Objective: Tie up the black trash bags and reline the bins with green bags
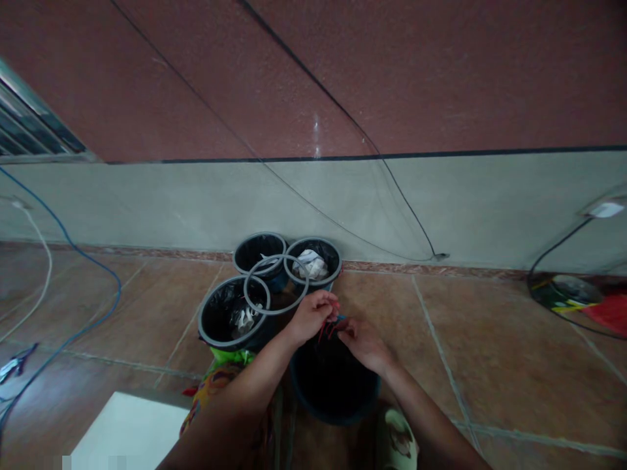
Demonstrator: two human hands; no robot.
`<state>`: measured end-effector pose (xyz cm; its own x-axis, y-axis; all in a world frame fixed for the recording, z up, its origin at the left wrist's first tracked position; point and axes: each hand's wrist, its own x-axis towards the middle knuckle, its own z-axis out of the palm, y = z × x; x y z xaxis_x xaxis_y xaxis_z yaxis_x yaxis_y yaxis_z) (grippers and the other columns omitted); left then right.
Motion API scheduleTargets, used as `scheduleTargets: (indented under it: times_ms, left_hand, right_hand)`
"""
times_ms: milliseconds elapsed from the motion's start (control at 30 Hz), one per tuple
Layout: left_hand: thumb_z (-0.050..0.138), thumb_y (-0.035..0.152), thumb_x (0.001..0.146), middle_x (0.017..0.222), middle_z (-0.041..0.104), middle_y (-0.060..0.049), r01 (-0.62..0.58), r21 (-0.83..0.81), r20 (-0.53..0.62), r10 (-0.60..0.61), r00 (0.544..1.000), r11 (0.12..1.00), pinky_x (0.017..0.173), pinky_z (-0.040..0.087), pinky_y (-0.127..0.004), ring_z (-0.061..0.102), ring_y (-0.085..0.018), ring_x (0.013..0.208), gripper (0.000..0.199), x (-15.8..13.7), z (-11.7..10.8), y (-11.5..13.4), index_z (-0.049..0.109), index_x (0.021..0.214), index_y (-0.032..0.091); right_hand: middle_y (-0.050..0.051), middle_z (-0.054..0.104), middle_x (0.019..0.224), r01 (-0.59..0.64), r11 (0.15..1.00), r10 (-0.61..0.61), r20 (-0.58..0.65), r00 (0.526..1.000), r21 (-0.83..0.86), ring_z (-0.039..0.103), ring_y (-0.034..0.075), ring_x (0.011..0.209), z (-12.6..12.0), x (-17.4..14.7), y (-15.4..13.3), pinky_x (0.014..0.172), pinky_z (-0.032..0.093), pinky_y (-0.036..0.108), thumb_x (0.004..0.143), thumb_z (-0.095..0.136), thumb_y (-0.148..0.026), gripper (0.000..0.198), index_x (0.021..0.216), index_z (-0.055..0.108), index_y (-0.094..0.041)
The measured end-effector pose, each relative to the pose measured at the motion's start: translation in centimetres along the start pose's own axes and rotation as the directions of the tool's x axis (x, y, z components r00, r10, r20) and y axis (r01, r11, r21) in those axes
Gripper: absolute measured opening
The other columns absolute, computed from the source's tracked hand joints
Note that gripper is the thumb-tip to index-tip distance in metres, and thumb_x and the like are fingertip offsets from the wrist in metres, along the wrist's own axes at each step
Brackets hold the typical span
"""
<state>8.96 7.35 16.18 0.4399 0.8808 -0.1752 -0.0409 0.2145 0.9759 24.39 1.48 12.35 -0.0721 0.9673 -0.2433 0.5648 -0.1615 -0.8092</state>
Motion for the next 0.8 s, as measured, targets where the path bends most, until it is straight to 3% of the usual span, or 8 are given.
scheduleTargets:
  times_ms: [100,200,333,467,600,667,800]
  left_hand:
    - [0.063,0.020,0.076,0.072,0.065,0.001,0.003,-0.103,0.058,0.003,0.998,0.995,0.066,0.048,-0.024,0.060,-0.009,0.062,0.022,-0.4,0.8,0.9,0.062,0.096,0.013]
    - [0.064,0.023,0.076,0.072,0.065,0.000,0.005,-0.136,0.123,0.011,0.992,0.991,0.063,0.046,-0.023,0.062,-0.011,0.064,0.023,-0.6,1.3,1.4,0.062,0.097,0.013]
    - [0.066,0.024,0.075,0.072,0.066,-0.001,0.011,-0.134,0.182,0.014,0.983,0.991,0.057,0.040,-0.020,0.059,-0.010,0.062,0.023,-0.8,1.5,1.6,0.063,0.096,0.013]
    - [0.066,0.024,0.074,0.068,0.066,-0.001,-0.008,-0.158,0.237,0.045,0.971,0.987,0.059,0.041,-0.023,0.058,-0.011,0.059,0.025,-0.7,1.1,1.8,0.064,0.096,0.013]
    - [0.067,0.023,0.073,0.067,0.067,-0.002,-0.062,-0.177,0.186,0.096,0.978,0.982,0.064,0.043,-0.024,0.059,-0.012,0.061,0.024,-0.5,0.4,2.1,0.067,0.094,0.012]
    - [0.068,0.023,0.073,0.069,0.068,-0.002,-0.074,-0.169,0.174,0.104,0.979,0.983,0.067,0.044,-0.025,0.060,-0.012,0.064,0.023,-0.5,0.4,2.2,0.067,0.093,0.012]
    - [0.065,0.023,0.075,0.074,0.069,-0.003,-0.062,-0.102,0.240,0.085,0.967,0.993,0.063,0.044,-0.023,0.058,-0.011,0.061,0.022,-0.5,0.8,2.0,0.066,0.094,0.013]
  right_hand:
    - [0.000,0.065,0.068,-0.055,0.998,0.057,0.060,0.997,-0.033,0.059,0.015,0.064,0.9,-0.3,-1.2,0.062,0.041,0.026,0.076,0.061,-0.019,0.002,0.075,0.063,-0.020]
    - [0.001,0.064,0.068,-0.108,0.992,0.113,0.082,0.990,-0.058,0.060,0.015,0.066,2.1,-0.4,-1.8,0.062,0.041,0.027,0.076,0.066,-0.024,0.015,0.066,0.056,-0.020]
    - [0.004,0.067,0.079,-0.033,0.996,0.037,0.050,0.998,-0.081,0.062,0.017,0.074,2.8,-0.2,-1.5,0.069,0.043,0.028,0.086,0.058,-0.028,0.013,0.078,0.060,-0.019]
    - [0.002,0.065,0.074,0.010,1.000,-0.009,0.032,0.999,-0.023,0.062,0.016,0.070,2.0,-0.1,-1.2,0.067,0.043,0.029,0.092,0.046,-0.028,0.020,0.082,0.061,-0.019]
    - [0.001,0.068,0.076,-0.088,0.996,0.090,-0.050,0.995,0.030,0.064,0.017,0.071,0.6,0.0,-1.4,0.068,0.043,0.029,0.083,0.058,-0.026,0.011,0.090,0.064,-0.019]
    - [0.000,0.068,0.074,-0.133,0.991,0.135,-0.073,0.988,0.035,0.063,0.017,0.069,0.4,0.0,-1.6,0.066,0.043,0.029,0.078,0.065,-0.028,0.017,0.093,0.064,-0.019]
    - [0.001,0.065,0.070,-0.051,0.998,0.048,0.074,0.996,0.039,0.059,0.016,0.065,1.4,0.0,-1.4,0.061,0.041,0.028,0.075,0.069,-0.034,0.015,0.074,0.062,-0.020]
